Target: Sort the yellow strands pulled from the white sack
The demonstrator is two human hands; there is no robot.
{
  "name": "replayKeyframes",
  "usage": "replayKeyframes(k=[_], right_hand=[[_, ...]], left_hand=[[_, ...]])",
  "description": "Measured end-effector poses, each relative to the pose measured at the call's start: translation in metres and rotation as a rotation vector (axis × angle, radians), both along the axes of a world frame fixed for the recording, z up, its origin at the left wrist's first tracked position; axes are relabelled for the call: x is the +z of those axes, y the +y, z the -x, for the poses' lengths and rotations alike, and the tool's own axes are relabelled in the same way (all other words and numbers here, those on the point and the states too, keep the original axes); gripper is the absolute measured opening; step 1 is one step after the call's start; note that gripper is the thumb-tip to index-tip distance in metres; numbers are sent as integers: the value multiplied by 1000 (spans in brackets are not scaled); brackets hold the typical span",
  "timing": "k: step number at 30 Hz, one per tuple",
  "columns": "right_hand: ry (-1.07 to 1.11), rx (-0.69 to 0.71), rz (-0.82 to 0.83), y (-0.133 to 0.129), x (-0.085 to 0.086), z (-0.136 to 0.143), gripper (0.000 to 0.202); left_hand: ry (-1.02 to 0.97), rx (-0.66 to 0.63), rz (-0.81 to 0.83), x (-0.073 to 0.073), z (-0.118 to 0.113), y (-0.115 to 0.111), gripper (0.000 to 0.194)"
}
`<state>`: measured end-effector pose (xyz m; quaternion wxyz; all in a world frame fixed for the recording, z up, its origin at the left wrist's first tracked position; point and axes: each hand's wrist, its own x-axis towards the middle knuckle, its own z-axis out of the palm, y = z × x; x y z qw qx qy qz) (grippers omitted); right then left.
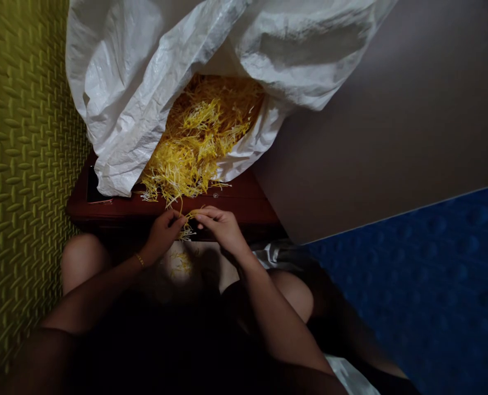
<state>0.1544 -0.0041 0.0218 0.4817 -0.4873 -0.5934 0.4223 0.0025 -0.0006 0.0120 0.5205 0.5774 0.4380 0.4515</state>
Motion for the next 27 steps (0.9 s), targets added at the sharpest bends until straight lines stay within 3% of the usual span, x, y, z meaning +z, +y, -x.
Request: replayKeyframes(k=[4,8,10,13,18,22,27], right_hand=[[-87,-153,-94,9,-3,-6,20],[-29,-578,-128,25,-3,-44,28],[4,-670,-184,28,-1,-62,30],[52,-478,-109,23,1,-59,27],[306,-143,231,6,-5,-13,25],[438,-41,354,5,-8,-6,24],[473,6,388,2,-8,-9,21]], left_hand=[[7,-33,2,3,-2,-2,19],[-45,-25,12,6,0,-4,19],[-78,-14,35,4,1,-4,19],[-87,22,71,0,2,-1,18],[-97,13,97,-4,-1,2,17],[-171,-34,147,-1,-4,0,19],[-199,-69,175,-1,-3,-1,23]])
